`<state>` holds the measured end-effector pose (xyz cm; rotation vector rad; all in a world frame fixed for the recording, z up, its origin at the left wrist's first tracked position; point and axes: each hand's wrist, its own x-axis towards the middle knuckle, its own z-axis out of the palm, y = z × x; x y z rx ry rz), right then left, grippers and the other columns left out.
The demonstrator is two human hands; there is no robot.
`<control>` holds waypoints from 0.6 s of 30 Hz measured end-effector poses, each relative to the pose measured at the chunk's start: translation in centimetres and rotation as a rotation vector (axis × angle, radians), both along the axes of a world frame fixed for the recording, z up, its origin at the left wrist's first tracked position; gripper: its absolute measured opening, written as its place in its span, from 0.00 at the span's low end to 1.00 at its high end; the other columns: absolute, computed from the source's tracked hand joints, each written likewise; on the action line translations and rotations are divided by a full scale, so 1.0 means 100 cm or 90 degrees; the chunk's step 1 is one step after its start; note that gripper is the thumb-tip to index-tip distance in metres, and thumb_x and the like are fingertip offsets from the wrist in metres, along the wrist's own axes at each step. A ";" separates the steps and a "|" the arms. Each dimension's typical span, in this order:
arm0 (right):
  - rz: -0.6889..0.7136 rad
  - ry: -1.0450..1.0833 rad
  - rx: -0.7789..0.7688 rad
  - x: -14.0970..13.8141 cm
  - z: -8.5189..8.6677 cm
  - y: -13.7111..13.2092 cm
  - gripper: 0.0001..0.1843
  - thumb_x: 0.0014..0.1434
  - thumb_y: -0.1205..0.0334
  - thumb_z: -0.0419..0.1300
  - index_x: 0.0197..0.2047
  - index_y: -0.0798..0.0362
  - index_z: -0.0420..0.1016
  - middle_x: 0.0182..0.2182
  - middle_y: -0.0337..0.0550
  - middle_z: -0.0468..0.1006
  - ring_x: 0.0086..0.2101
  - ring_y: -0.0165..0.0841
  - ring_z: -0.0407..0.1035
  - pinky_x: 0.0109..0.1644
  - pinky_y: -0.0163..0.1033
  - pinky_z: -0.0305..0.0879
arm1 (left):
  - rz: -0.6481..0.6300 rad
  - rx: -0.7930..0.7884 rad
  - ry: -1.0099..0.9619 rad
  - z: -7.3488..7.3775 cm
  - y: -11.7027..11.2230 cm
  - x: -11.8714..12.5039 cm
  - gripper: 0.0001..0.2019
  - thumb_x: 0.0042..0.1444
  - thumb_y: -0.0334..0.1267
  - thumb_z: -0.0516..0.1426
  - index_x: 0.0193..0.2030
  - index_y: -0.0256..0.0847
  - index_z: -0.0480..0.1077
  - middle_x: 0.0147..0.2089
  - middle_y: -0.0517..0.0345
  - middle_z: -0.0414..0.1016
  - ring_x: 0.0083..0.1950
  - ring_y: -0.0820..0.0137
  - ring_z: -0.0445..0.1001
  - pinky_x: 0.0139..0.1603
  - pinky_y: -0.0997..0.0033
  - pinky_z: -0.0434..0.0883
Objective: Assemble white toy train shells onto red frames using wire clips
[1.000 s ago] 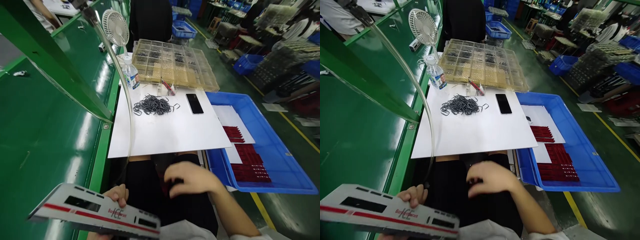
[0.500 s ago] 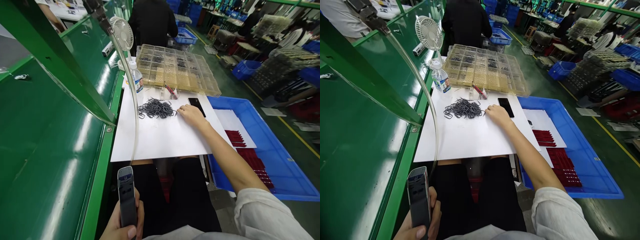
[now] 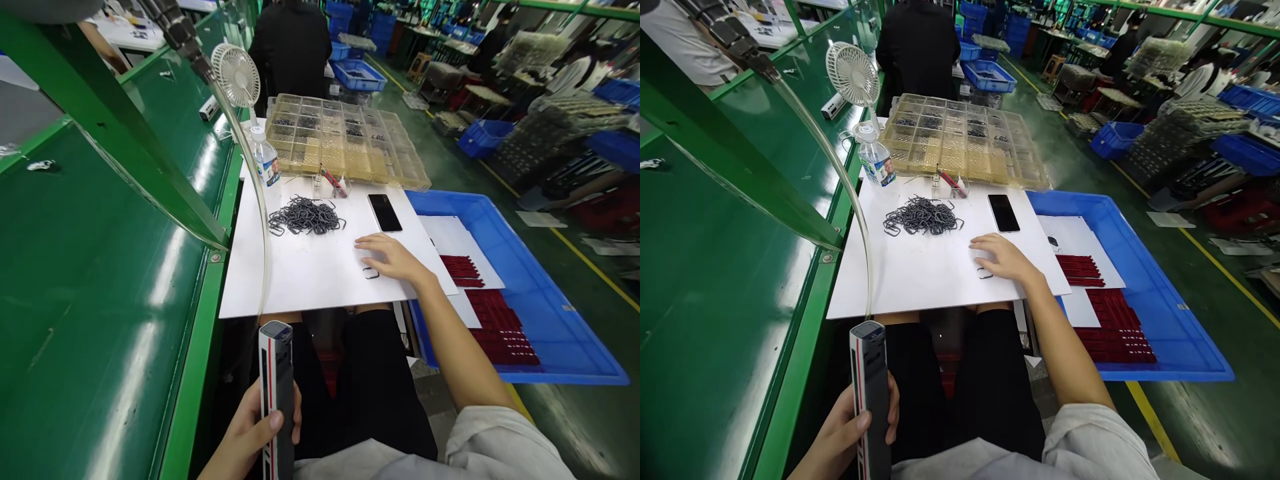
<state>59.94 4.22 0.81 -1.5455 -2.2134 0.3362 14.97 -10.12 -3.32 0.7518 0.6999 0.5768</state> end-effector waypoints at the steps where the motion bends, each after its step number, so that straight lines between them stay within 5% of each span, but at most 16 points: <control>1: 0.037 0.029 -0.033 0.004 0.004 -0.007 0.21 0.74 0.55 0.63 0.66 0.47 0.85 0.66 0.52 0.84 0.66 0.49 0.77 0.74 0.63 0.72 | -0.006 0.015 0.020 0.000 0.000 0.000 0.29 0.63 0.66 0.71 0.49 0.39 0.76 0.40 0.54 0.79 0.34 0.66 0.79 0.35 0.68 0.74; 4: 0.076 0.077 -0.100 0.014 0.010 -0.034 0.21 0.77 0.52 0.62 0.67 0.45 0.85 0.66 0.51 0.84 0.66 0.49 0.77 0.74 0.63 0.72 | -0.020 0.037 0.057 0.002 -0.001 0.001 0.28 0.64 0.66 0.70 0.46 0.39 0.75 0.38 0.55 0.79 0.31 0.68 0.78 0.31 0.70 0.70; 10: -0.055 0.032 -0.055 0.010 -0.008 -0.069 0.22 0.77 0.54 0.62 0.68 0.50 0.83 0.62 0.57 0.86 0.62 0.52 0.79 0.70 0.66 0.77 | -0.020 0.039 0.097 0.017 0.002 0.010 0.29 0.61 0.66 0.72 0.46 0.39 0.76 0.37 0.56 0.80 0.31 0.68 0.77 0.33 0.70 0.70; 18: -0.195 -0.034 -0.026 -0.004 -0.008 -0.040 0.23 0.72 0.71 0.55 0.62 0.51 0.84 0.64 0.52 0.85 0.64 0.46 0.79 0.72 0.55 0.76 | -0.028 0.078 0.128 0.019 0.000 0.012 0.27 0.62 0.63 0.73 0.47 0.39 0.77 0.37 0.56 0.80 0.32 0.66 0.77 0.36 0.66 0.73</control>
